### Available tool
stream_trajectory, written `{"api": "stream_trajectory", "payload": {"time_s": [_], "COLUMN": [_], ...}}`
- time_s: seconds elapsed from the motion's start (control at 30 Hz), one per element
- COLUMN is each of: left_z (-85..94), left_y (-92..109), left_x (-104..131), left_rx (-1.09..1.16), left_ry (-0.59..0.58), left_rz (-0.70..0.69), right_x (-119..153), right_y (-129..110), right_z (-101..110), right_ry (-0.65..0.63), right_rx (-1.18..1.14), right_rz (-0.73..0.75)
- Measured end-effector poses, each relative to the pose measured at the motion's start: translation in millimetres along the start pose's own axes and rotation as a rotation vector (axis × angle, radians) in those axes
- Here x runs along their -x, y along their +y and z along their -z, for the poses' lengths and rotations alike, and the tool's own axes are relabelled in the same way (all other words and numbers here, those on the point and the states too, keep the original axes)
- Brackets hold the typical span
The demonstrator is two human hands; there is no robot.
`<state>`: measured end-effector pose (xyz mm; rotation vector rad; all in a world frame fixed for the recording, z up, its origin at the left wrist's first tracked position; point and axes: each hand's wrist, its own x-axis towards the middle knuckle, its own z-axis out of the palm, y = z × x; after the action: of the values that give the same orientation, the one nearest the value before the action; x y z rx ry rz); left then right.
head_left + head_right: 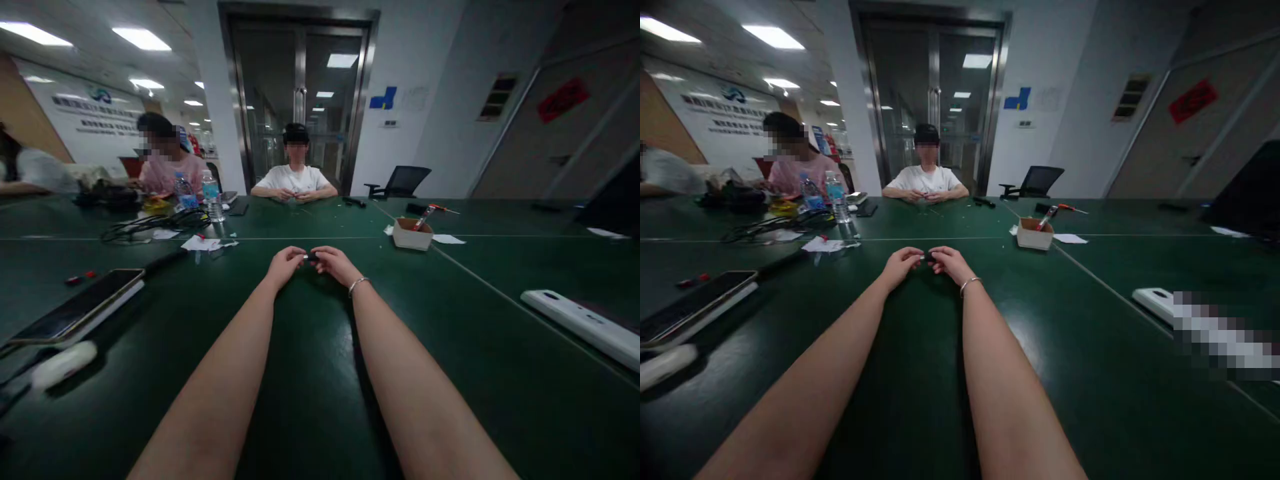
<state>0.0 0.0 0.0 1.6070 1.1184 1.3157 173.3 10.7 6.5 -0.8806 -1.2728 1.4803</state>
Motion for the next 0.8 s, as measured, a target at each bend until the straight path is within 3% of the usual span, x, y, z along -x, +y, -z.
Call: {"api": "stream_trajectory", "payload": {"time_s": [0.6,0.8], "left_z": [4.0,4.3], "left_y": [-7.7,-6.4], "left_x": [-1.5,-2.1], "left_rx": [-0.04,-0.115], "left_ry": [-0.052,0.021], "left_rz": [0.009,-0.006], "right_x": [1.5,1.3], "right_y": [-1.2,0.0], "right_z": [1.0,1.9], "right_ry": [0.007,0.004], "right_rx": [-0.025,-0.029], "right_rz": [-0.005,0.005]}}
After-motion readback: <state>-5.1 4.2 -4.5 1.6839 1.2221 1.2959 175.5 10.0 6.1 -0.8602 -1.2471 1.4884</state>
